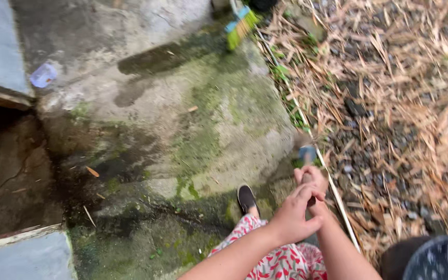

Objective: The person sweeps an outdoor concrete area using a long-handled broom, moving debris and leaves, then picks up a yellow object and places it on a washing machine.

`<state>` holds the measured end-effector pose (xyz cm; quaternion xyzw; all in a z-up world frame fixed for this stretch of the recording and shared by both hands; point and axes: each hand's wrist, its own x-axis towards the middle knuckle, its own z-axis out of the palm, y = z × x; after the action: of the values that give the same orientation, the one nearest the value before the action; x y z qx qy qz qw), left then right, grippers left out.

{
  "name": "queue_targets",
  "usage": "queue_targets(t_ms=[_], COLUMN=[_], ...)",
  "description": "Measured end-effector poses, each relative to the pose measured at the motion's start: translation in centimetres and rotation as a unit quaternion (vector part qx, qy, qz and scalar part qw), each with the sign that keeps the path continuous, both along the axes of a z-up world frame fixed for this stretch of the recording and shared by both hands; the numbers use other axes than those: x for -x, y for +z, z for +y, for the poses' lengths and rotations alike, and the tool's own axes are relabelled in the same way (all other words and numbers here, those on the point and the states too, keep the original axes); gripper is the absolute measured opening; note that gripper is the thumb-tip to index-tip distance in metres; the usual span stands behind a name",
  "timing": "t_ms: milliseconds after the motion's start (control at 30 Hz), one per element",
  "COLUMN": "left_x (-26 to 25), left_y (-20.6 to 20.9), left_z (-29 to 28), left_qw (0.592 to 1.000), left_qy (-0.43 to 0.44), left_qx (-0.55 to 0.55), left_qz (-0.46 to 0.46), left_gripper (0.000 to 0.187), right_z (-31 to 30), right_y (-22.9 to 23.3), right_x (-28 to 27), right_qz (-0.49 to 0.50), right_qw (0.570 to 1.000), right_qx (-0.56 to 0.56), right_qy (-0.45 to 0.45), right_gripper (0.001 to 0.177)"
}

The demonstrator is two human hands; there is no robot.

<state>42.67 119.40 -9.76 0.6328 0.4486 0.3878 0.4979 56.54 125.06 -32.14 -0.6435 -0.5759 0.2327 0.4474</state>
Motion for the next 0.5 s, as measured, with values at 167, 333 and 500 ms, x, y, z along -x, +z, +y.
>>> queue_targets(t_ms=[167,333,500], left_x=[6.6,12.5,15.9], left_y=[1.2,3.1,5.9], left_z=[7.7,16.3,27.9], left_qw=[0.994,0.973,0.948], left_qy=[0.027,0.114,0.165], left_qx=[0.085,-0.121,-0.133], left_qz=[0.062,0.16,0.237], left_gripper=[0.051,0.036,0.029], right_z=[6.2,17.2,30.8], right_y=[-5.0,0.0,6.9], right_x=[8.1,14.1,17.9], right_qz=[0.201,0.114,0.141], right_qw=[0.951,0.901,0.882], right_qx=[0.117,-0.03,0.06], right_qy=[0.205,0.417,0.445], right_gripper=[0.017,0.02,0.025])
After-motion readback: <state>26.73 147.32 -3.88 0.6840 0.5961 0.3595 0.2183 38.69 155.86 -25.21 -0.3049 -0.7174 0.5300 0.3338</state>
